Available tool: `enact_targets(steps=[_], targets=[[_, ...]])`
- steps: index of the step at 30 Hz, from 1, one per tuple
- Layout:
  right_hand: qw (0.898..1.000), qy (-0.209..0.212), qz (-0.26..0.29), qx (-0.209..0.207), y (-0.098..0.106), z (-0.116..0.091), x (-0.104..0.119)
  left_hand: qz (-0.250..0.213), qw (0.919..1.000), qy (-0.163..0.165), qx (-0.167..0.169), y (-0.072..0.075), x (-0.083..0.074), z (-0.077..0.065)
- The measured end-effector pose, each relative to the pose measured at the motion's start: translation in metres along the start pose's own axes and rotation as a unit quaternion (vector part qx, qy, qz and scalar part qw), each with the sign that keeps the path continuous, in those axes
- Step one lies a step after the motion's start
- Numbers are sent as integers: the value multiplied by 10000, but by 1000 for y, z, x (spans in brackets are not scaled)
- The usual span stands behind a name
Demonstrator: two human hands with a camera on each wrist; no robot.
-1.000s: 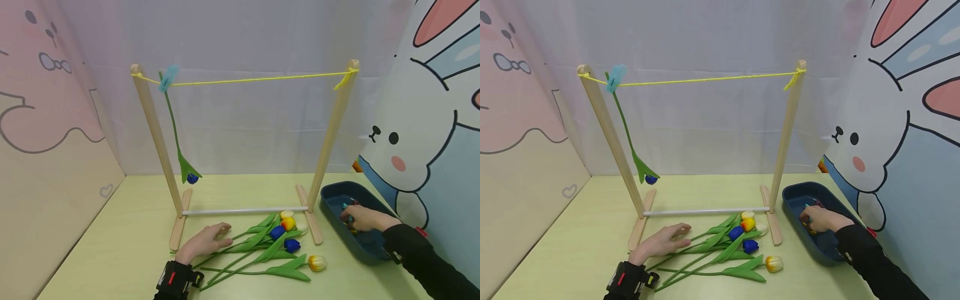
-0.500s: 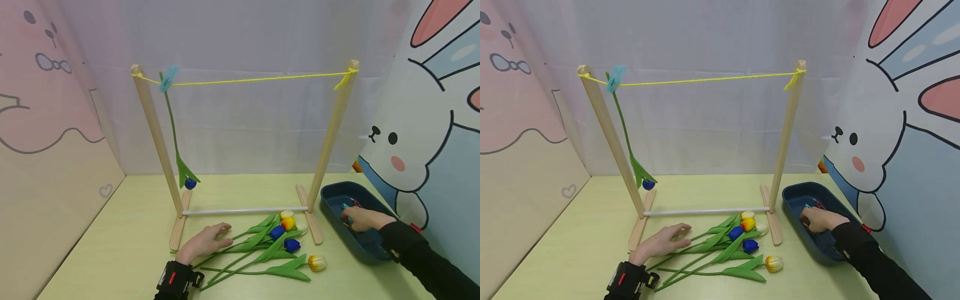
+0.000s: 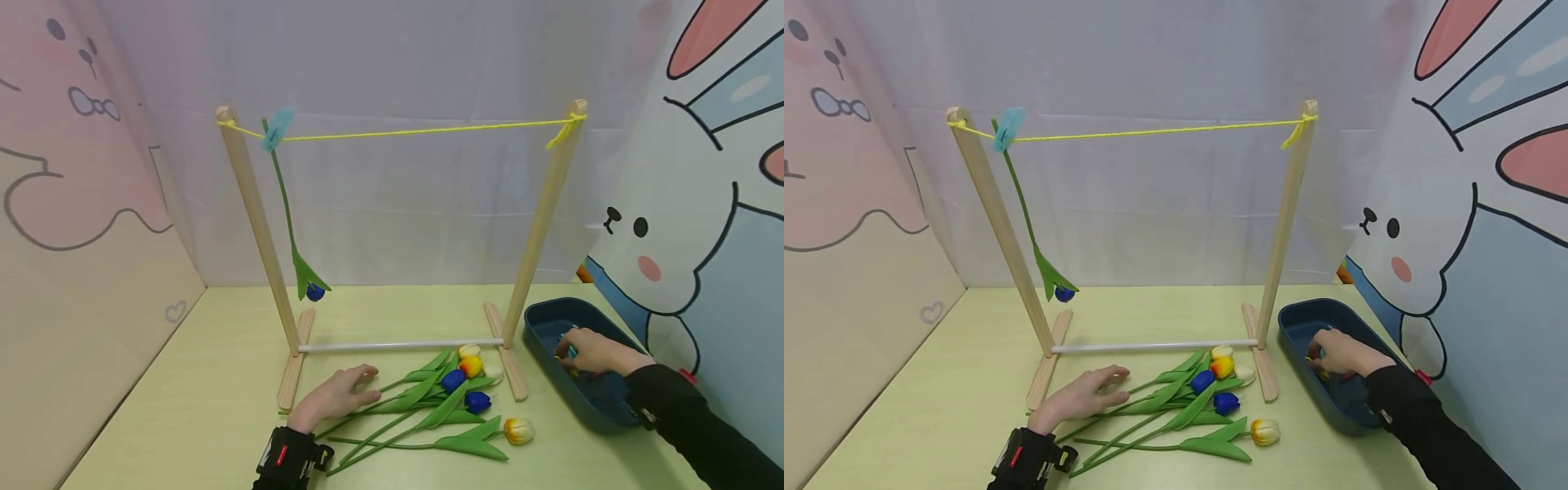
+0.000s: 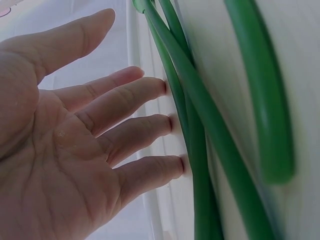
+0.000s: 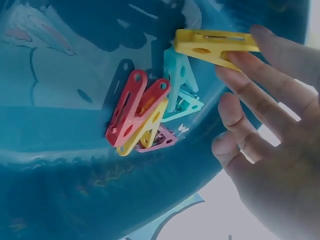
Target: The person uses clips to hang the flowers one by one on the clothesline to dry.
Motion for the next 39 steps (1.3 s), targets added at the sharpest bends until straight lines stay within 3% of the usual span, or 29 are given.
enact_targets(steps=[7, 12, 15, 16, 20, 23, 26, 29, 35, 39], targets=[[9937, 184, 202, -1085, 5, -13, 6, 70, 10000, 27, -25, 0, -1, -1], [9801, 75, 81, -1980, 7, -21, 10, 141, 9999, 18, -50, 0, -1, -1], [9679, 73, 330, -2491, 7, -24, 7, 153, 9999, 10, -46, 1, -2, -2], [9625, 123, 493, -2664, 6, -24, 2, 147, 9999, 9, -40, 1, -2, -2], [9220, 506, 1275, -3619, -2, -20, -19, 145, 9999, 2, -48, 2, -2, -2], [8942, 605, 1689, -4101, -2, -27, 0, 162, 9998, -24, -58, 2, -2, -2], [8852, 504, 2115, -4113, 1, -39, 45, 185, 9998, -38, -74, 2, -2, -1], [8701, 569, 2628, -4131, -7, -38, 73, 352, 9992, -77, -198, 2, -4, -1], [8605, 966, 3273, -3782, -25, -15, 97, 954, 9938, -112, -567, -2, -10, 0], [8531, 948, 3579, -3675, -32, -5, 107, 1154, 9912, -18, -648, -7, -13, 0]])
Point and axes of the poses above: each hand's wrist, its own z-axis towards the middle knuckle, its own y-axis out of the back of the hand, x = y × z, the point moved 2 cm from there along z, towards the middle knuckle, and after that the axes turned 12 degrees about z, right-handed, at the moved point
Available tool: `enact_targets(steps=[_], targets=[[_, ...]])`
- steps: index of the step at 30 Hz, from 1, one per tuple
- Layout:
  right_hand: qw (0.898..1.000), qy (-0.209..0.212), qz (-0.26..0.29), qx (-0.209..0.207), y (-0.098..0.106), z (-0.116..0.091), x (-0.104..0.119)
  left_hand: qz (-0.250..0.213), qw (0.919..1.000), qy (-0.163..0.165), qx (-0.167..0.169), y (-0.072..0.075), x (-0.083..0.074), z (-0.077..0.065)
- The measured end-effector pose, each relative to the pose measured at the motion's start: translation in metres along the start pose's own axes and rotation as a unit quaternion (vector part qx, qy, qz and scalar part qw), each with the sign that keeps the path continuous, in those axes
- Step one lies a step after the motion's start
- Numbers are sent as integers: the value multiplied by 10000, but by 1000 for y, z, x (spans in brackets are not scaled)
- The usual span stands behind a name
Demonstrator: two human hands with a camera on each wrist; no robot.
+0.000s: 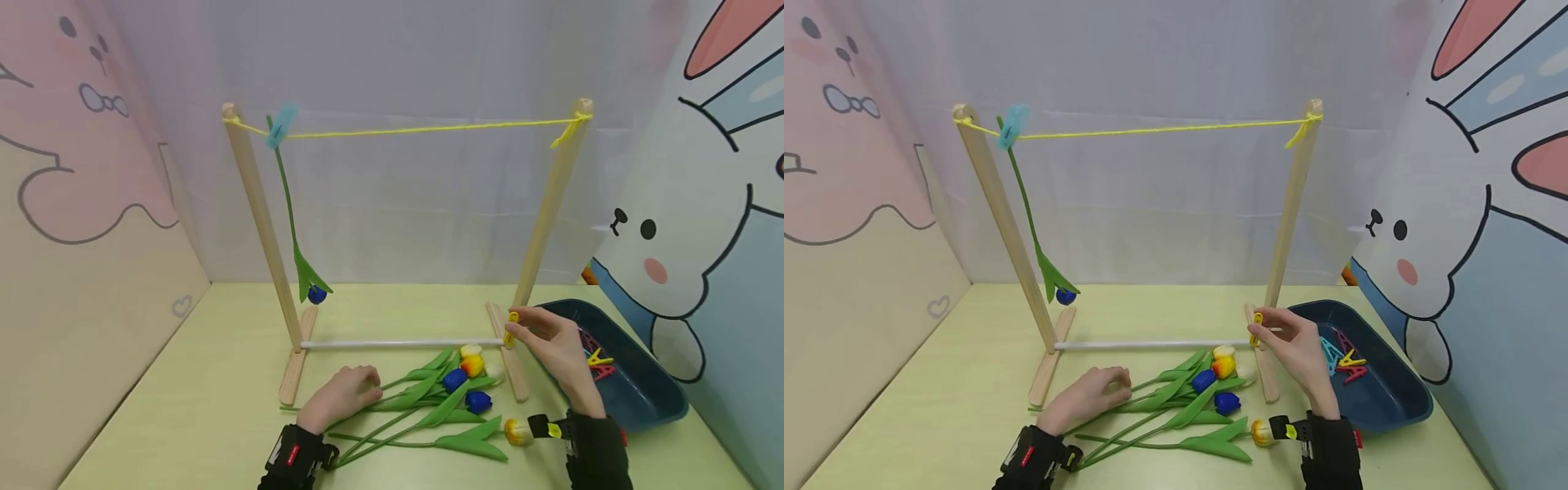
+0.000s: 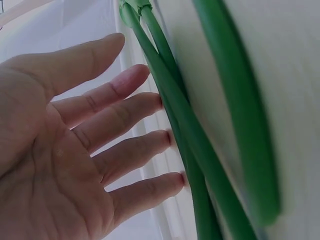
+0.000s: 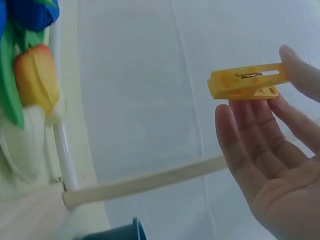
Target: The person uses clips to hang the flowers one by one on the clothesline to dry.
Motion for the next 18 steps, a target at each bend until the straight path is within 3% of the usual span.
enact_targets(steps=[9, 18], targets=[[9993, 98, 325, 163, -14, -1, -3, 540, 9978, 244, -307, -4, -5, 1], [9988, 213, 394, 190, -12, -3, -4, 837, 9952, 53, -511, -5, -7, 3]])
Point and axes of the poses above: each hand's wrist, its own z-axis towards the middle knuckle, its own y-axis out of the back of the hand, x = y × z, the point moved 2 cm from there along z, towards the middle knuckle, and after that the axes turned 12 degrees about z, right-handed, at the moved point
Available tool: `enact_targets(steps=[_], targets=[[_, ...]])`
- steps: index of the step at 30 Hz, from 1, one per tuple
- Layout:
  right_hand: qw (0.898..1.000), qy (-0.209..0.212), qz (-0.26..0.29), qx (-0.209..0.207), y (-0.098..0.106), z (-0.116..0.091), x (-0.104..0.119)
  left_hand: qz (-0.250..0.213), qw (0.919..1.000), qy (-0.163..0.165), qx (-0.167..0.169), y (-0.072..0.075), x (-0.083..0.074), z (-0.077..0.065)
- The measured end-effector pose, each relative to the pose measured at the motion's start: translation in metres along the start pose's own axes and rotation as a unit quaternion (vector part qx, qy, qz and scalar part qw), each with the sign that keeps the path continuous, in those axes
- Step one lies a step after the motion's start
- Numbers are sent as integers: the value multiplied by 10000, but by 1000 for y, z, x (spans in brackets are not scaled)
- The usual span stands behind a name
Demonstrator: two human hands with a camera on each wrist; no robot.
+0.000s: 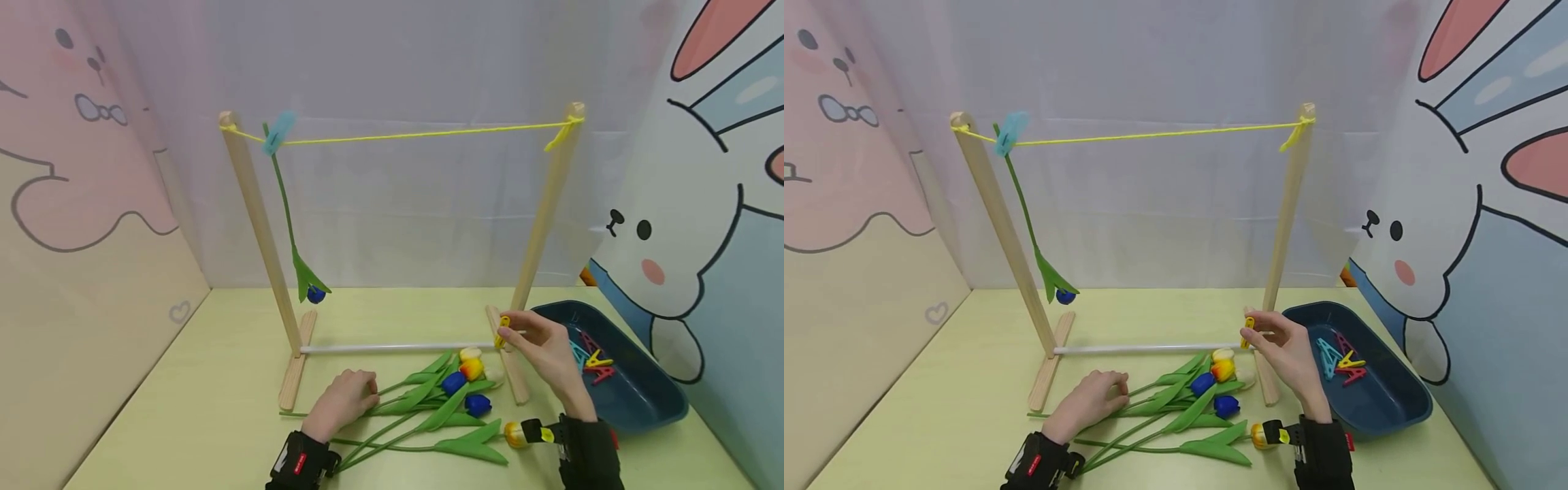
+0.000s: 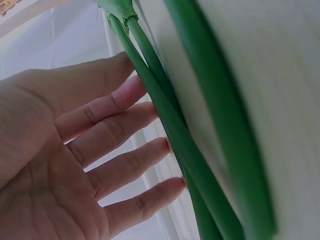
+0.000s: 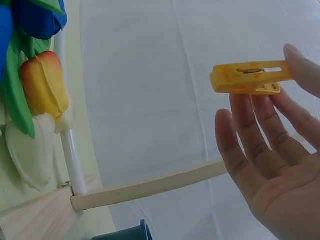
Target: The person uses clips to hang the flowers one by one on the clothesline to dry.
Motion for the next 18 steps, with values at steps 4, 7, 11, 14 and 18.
enact_targets(steps=[4, 7, 11, 14, 18], targets=[[10000, 25, 8, -5, 0, -1, -1, 55, 9999, 26, -160, -2, 0, -1], [10000, -2, -12, 6, -1, -1, 1, 131, 9996, 48, -262, -3, 0, -1], [10000, -50, -44, 30, 0, -1, 1, 350, 9986, -36, -403, -4, -3, -1], [10000, -61, -50, 58, 0, -2, 0, 527, 9975, -74, -473, -3, -5, -1], [9999, -49, -35, 93, 0, -2, 1, 656, 9965, -51, -524, -1, -8, -3]])
Point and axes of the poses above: each hand's wrist, its own z-axis towards the middle knuckle, its own y-axis out of the back of the hand, x = y × z, the point moved 2 cm from there along z, towards the middle knuckle, and after that the axes turned 12 degrees about z, right-handed, at the moved point
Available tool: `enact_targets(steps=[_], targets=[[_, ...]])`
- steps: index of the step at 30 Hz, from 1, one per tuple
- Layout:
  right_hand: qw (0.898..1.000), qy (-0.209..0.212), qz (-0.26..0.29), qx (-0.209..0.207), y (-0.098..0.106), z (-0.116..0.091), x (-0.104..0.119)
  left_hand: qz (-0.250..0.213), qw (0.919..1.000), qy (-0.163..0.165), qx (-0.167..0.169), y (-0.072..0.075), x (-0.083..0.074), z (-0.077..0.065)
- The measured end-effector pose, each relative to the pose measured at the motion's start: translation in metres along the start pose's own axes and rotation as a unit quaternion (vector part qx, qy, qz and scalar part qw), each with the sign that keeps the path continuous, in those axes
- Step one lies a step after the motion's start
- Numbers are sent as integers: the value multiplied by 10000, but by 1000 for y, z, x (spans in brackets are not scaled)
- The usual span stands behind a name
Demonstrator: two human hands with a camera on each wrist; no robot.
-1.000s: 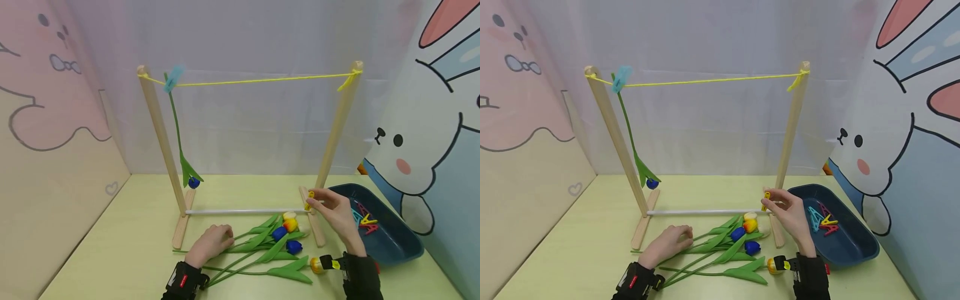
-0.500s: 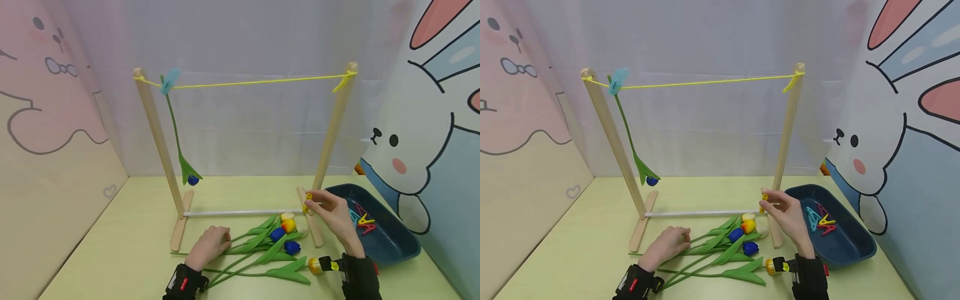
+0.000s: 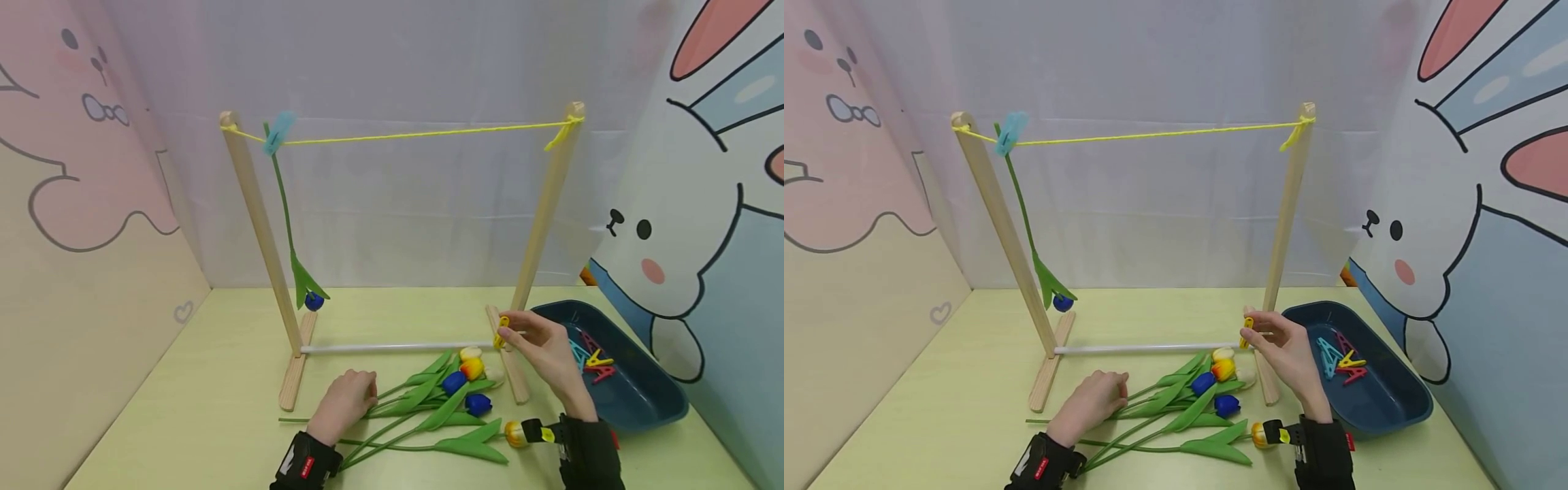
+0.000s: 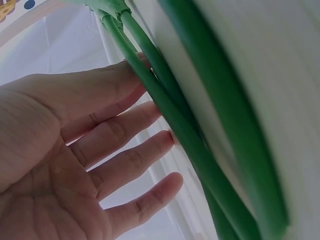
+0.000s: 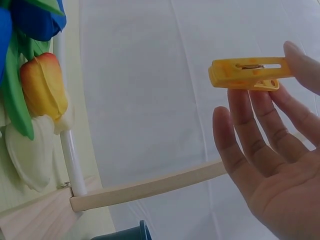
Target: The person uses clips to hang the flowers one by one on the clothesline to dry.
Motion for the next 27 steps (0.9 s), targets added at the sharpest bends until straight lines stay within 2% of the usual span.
enact_targets(steps=[6, 9, 11, 12, 14, 18, 20, 27], targets=[[9999, 96, 18, 43, 2, 1, -8, 259, 9992, -171, -262, 1, -1, -2], [9987, 345, 326, 156, 9, 4, -30, 360, 9986, -210, -341, 1, -2, -2], [9954, 599, 693, 269, 15, 7, -50, 315, 9989, -159, -293, 2, -2, -2], [9950, 623, 716, 298, 16, 7, -51, 289, 9992, -122, -247, 2, -3, -2], [9950, 602, 724, 320, 17, 7, -49, 199, 9997, -34, -141, 4, -4, -2], [9997, 84, 210, 128, 9, 1, -12, 14, 9999, 158, 18, 6, -6, -4], [9998, -70, 150, 80, 7, 0, -3, -28, 9997, 246, 16, 8, -7, -5], [9996, -266, 84, 14, 5, -1, 5, 44, 9989, 427, -196, 11, -7, -8]])
Point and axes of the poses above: each hand's wrist, its own z-axis towards the middle knuckle, its own y-axis out of the back of the hand, x = y × z, the point moved 2 cm from there along z, towards the middle knuckle, and after that the axes turned 12 degrees about z, right-handed, at the moved point
